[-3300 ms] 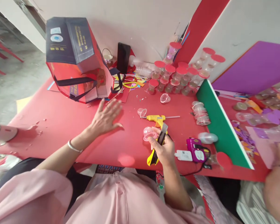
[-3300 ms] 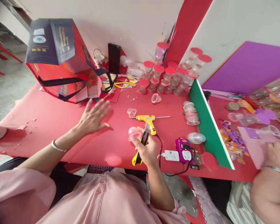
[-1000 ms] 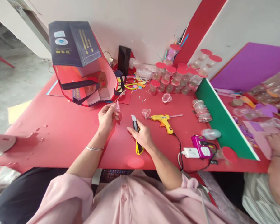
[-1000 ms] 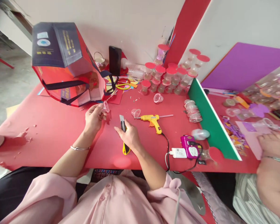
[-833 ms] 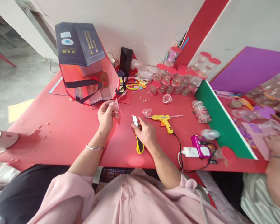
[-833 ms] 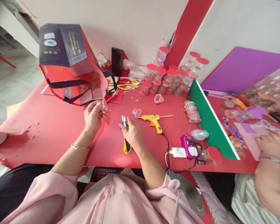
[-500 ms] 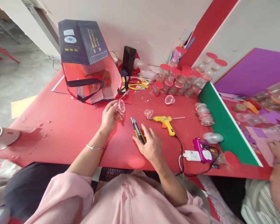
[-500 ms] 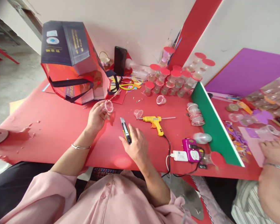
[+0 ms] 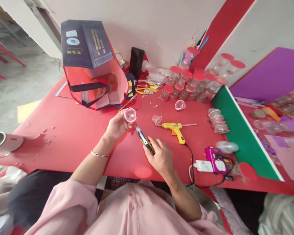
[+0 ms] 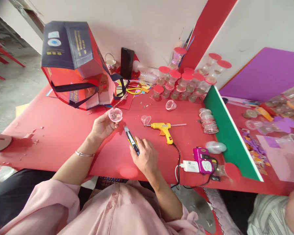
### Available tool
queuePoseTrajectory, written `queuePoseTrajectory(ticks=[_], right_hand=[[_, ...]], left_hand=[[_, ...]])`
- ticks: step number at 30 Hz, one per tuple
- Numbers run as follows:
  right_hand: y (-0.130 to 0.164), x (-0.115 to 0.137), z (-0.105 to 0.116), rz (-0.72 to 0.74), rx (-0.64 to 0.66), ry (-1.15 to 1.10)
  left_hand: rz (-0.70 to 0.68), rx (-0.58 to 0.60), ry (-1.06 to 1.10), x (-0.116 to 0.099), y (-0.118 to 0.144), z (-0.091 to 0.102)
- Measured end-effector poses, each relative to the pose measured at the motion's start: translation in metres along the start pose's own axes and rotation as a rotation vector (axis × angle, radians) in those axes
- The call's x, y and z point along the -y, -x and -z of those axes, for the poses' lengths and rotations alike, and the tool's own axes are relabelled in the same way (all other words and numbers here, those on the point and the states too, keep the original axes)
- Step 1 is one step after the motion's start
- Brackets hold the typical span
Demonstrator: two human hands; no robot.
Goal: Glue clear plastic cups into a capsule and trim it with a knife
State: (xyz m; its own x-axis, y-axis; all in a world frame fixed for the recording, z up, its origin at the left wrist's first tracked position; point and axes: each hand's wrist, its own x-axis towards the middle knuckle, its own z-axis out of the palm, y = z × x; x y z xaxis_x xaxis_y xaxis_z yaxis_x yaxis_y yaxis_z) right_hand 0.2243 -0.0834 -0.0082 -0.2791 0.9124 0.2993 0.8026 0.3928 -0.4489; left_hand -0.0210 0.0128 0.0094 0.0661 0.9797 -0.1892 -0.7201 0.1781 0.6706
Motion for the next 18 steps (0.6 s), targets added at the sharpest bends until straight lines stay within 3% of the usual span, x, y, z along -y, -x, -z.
queuePoseTrajectory(ticks=[4, 8, 13, 18], right_hand=[[-0.018, 0.001, 0.015, 0.03, -0.143, -0.156], [-0.054, 0.009, 0.024, 0.109, -0.235, -0.245], [-0.089, 0.021, 0.013, 0.166, -0.334, -0.281], [-0.089, 0.018, -0.001, 0.195, -0.366, -0.226]], left_hand=[[0.063, 0.052, -0.041, 0.003, 0.003, -0.004], [0.067, 0.157, -0.088, 0.009, 0.007, -0.005], [0.041, 0.244, -0.127, 0.013, 0.008, -0.003], [0.053, 0.261, -0.221, 0.013, 0.013, -0.008]])
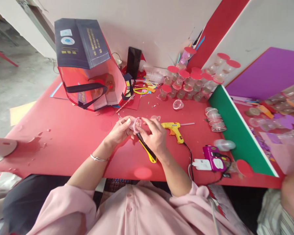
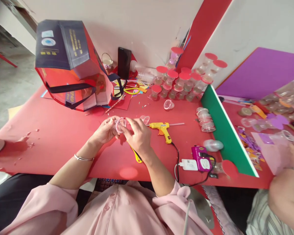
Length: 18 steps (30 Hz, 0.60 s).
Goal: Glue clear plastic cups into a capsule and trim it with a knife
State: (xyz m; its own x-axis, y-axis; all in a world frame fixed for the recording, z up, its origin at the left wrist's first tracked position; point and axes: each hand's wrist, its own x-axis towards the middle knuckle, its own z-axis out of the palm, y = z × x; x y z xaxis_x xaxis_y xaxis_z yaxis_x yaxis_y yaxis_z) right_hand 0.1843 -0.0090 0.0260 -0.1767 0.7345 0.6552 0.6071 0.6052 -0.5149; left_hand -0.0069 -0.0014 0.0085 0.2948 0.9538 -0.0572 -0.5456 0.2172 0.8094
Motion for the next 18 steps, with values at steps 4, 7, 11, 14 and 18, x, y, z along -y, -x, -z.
queuePoseTrajectory(ticks=[4, 7, 11, 14, 18], right_hand=[[0.008, -0.005, 0.0, 0.007, 0.002, 0.09], [0.011, -0.007, 0.0, 0.033, -0.023, 0.138], [0.013, -0.008, -0.001, 0.093, -0.055, 0.212], [0.015, -0.009, -0.001, 0.093, -0.043, 0.222], [0.017, -0.009, 0.001, 0.046, -0.011, 0.161]], left_hand=[[0.022, -0.02, -0.108, 0.002, 0.003, -0.007], [0.022, -0.028, -0.199, 0.004, 0.005, -0.01], [-0.002, -0.019, -0.32, 0.004, 0.008, -0.012], [-0.003, -0.014, -0.396, 0.002, 0.01, -0.017], [0.008, 0.01, -0.423, 0.0, 0.012, -0.022]])
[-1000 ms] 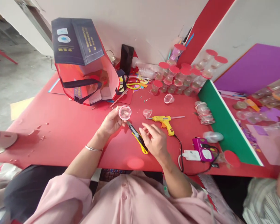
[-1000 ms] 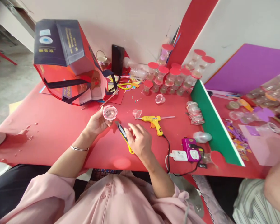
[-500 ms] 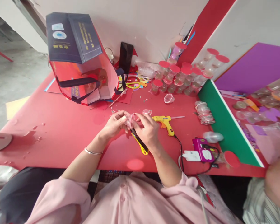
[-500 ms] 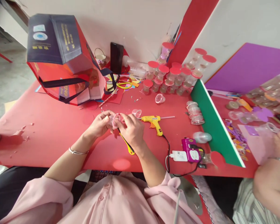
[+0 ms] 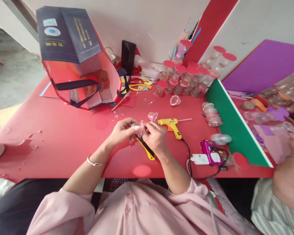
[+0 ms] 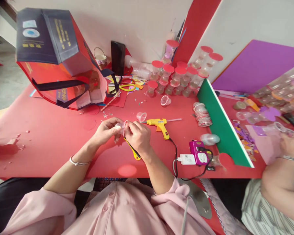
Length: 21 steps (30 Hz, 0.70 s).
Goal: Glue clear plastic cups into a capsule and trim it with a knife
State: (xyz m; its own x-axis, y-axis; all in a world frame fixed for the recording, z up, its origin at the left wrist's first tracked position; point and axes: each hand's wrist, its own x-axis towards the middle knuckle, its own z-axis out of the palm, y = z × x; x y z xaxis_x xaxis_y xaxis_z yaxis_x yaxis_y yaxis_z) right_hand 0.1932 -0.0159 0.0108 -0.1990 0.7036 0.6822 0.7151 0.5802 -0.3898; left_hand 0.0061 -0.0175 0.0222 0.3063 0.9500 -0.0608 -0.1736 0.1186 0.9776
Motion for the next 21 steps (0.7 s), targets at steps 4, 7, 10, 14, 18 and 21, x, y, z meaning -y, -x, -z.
queuePoseTrajectory(ticks=[4, 7, 10, 14, 18, 21], right_hand=[[0.0, 0.0, 0.0, -0.068, -0.013, -0.09], [-0.001, 0.001, 0.001, -0.106, -0.029, -0.177], [-0.003, 0.001, 0.004, -0.107, 0.009, -0.204], [-0.002, -0.002, 0.005, -0.064, 0.045, -0.099], [0.001, -0.005, 0.003, -0.048, 0.058, -0.05], [0.001, -0.003, 0.004, -0.083, 0.042, -0.099]], left_hand=[[0.005, 0.015, 0.01, 0.0, 0.001, 0.0], [0.006, 0.039, 0.031, 0.002, 0.0, 0.002], [-0.009, 0.036, 0.025, 0.006, -0.001, 0.005], [-0.011, 0.026, -0.003, 0.009, -0.002, 0.006], [0.002, 0.023, -0.005, 0.01, -0.001, 0.008], [-0.004, 0.055, 0.037, 0.011, 0.0, 0.009]])
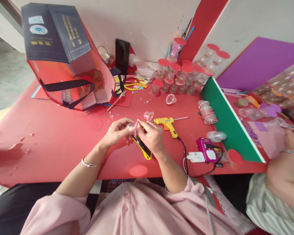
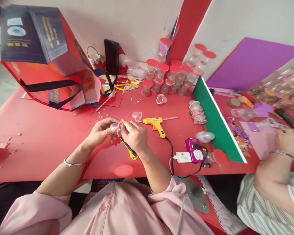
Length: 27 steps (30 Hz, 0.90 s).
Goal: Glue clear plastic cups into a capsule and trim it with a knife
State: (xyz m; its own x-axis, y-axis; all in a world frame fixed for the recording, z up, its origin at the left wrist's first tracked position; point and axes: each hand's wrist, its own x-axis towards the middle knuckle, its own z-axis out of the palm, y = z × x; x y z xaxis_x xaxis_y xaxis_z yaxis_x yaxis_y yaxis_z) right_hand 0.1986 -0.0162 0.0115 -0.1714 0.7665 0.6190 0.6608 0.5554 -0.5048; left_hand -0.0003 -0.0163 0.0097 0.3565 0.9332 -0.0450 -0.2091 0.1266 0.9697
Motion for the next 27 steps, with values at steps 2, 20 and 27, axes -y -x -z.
queuePoseTrajectory(ticks=[2, 20, 27], right_hand=[[-0.001, 0.003, 0.002, -0.05, -0.02, -0.079], [-0.001, 0.003, 0.004, 0.009, 0.054, -0.036], [-0.001, 0.002, 0.006, 0.005, 0.043, -0.11]], left_hand=[[-0.002, 0.033, 0.045, 0.002, 0.0, 0.001], [-0.009, 0.013, 0.011, -0.001, 0.001, 0.004], [0.027, 0.031, 0.009, -0.003, 0.0, 0.006]])
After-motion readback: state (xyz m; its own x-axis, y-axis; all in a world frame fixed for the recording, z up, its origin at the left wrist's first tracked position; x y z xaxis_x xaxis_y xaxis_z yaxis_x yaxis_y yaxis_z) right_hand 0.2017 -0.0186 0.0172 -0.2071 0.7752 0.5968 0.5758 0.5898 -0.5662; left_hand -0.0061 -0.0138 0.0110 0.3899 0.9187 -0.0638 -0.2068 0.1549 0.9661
